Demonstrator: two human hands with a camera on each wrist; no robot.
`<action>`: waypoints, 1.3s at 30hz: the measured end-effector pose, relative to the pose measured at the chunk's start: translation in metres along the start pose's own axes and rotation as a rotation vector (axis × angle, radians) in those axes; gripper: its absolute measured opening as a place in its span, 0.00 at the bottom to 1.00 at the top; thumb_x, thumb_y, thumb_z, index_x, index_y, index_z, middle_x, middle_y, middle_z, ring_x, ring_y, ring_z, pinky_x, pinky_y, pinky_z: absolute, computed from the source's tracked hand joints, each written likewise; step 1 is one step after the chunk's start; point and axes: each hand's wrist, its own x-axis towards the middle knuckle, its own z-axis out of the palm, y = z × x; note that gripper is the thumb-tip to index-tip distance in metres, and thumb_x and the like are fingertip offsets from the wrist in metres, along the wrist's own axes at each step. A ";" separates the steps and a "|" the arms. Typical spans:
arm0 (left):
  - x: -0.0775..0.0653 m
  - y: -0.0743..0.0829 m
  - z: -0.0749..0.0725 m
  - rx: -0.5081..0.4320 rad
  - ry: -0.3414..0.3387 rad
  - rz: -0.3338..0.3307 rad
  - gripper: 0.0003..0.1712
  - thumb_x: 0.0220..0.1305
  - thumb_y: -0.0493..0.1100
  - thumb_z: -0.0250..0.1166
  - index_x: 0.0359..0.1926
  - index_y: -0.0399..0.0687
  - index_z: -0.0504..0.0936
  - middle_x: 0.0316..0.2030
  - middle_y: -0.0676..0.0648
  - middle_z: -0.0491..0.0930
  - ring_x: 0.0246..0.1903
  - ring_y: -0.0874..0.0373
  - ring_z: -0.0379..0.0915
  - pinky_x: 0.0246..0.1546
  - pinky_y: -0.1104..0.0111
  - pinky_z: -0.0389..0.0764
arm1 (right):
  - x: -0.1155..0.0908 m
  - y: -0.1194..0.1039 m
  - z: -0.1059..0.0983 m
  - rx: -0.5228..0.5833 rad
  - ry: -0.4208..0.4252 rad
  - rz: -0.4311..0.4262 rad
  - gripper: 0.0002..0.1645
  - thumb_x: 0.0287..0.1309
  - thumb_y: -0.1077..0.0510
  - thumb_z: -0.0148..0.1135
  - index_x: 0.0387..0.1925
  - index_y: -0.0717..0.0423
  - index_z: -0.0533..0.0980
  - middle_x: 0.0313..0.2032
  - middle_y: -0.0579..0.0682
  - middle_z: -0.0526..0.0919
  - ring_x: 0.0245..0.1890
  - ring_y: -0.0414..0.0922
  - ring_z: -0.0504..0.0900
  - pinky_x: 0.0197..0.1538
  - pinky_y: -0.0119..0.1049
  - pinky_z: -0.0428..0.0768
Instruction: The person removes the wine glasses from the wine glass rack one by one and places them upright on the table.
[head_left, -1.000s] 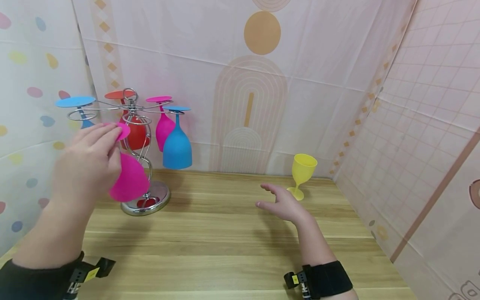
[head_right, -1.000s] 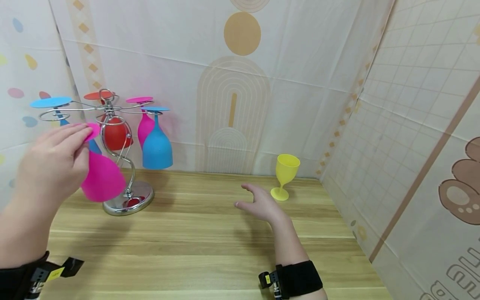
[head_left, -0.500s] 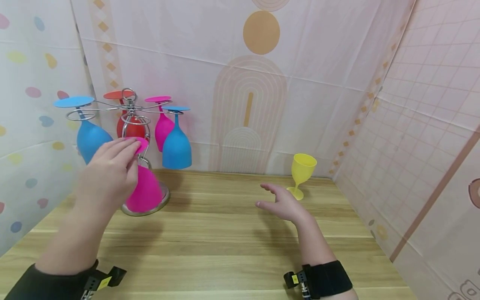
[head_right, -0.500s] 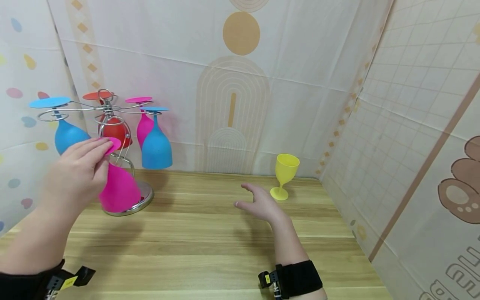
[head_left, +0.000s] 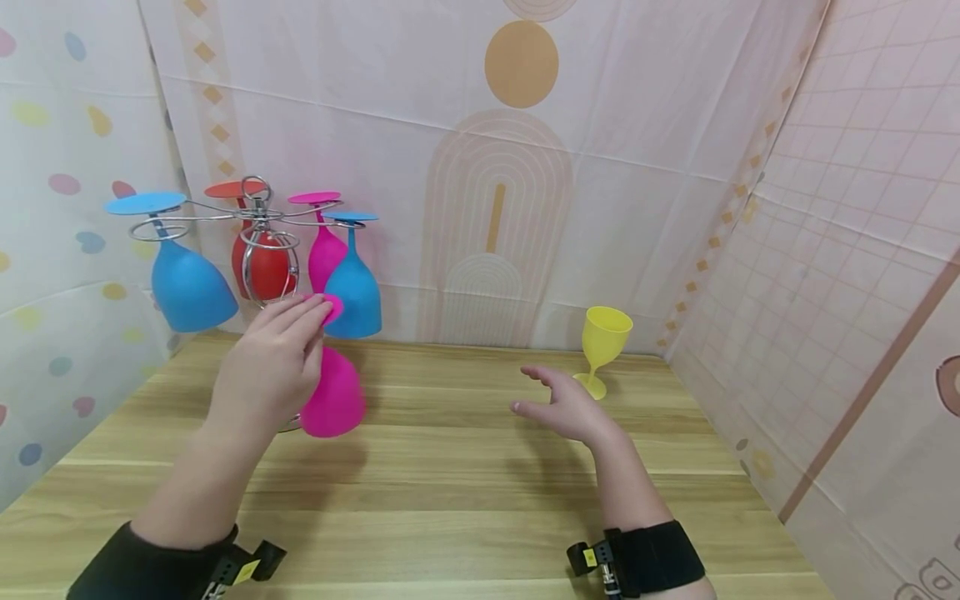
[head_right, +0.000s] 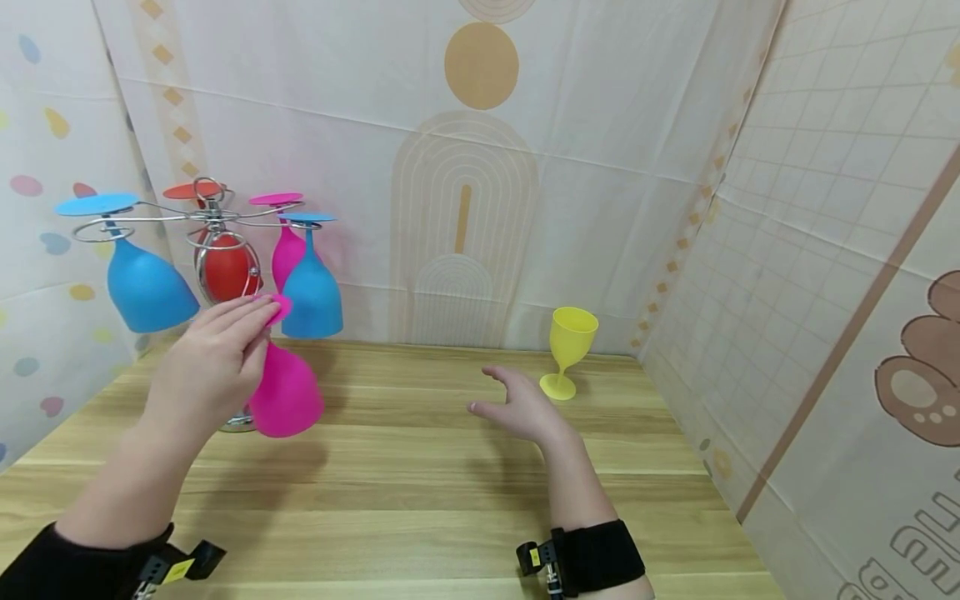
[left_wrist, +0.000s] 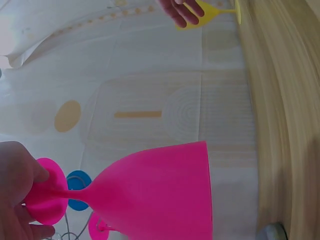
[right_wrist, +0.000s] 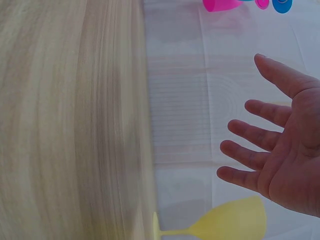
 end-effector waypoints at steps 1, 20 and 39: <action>0.000 0.001 0.002 -0.007 -0.004 -0.001 0.31 0.60 0.33 0.72 0.66 0.40 0.78 0.60 0.37 0.79 0.62 0.36 0.71 0.53 0.39 0.78 | 0.000 0.000 0.000 -0.001 0.001 0.003 0.42 0.60 0.43 0.71 0.72 0.51 0.70 0.69 0.50 0.72 0.71 0.53 0.66 0.69 0.54 0.68; -0.002 0.015 0.035 -0.081 -0.098 -0.069 0.25 0.68 0.35 0.65 0.66 0.40 0.78 0.60 0.38 0.80 0.63 0.37 0.72 0.55 0.41 0.77 | -0.002 -0.002 -0.004 0.003 0.005 0.002 0.41 0.61 0.42 0.70 0.72 0.50 0.69 0.69 0.49 0.72 0.71 0.55 0.66 0.68 0.56 0.68; -0.008 0.017 0.045 -0.131 -0.171 -0.148 0.23 0.72 0.38 0.61 0.66 0.39 0.77 0.60 0.36 0.79 0.61 0.37 0.73 0.56 0.40 0.76 | -0.005 -0.006 -0.007 -0.010 0.011 0.009 0.42 0.61 0.40 0.70 0.73 0.47 0.68 0.70 0.49 0.71 0.71 0.54 0.66 0.68 0.57 0.69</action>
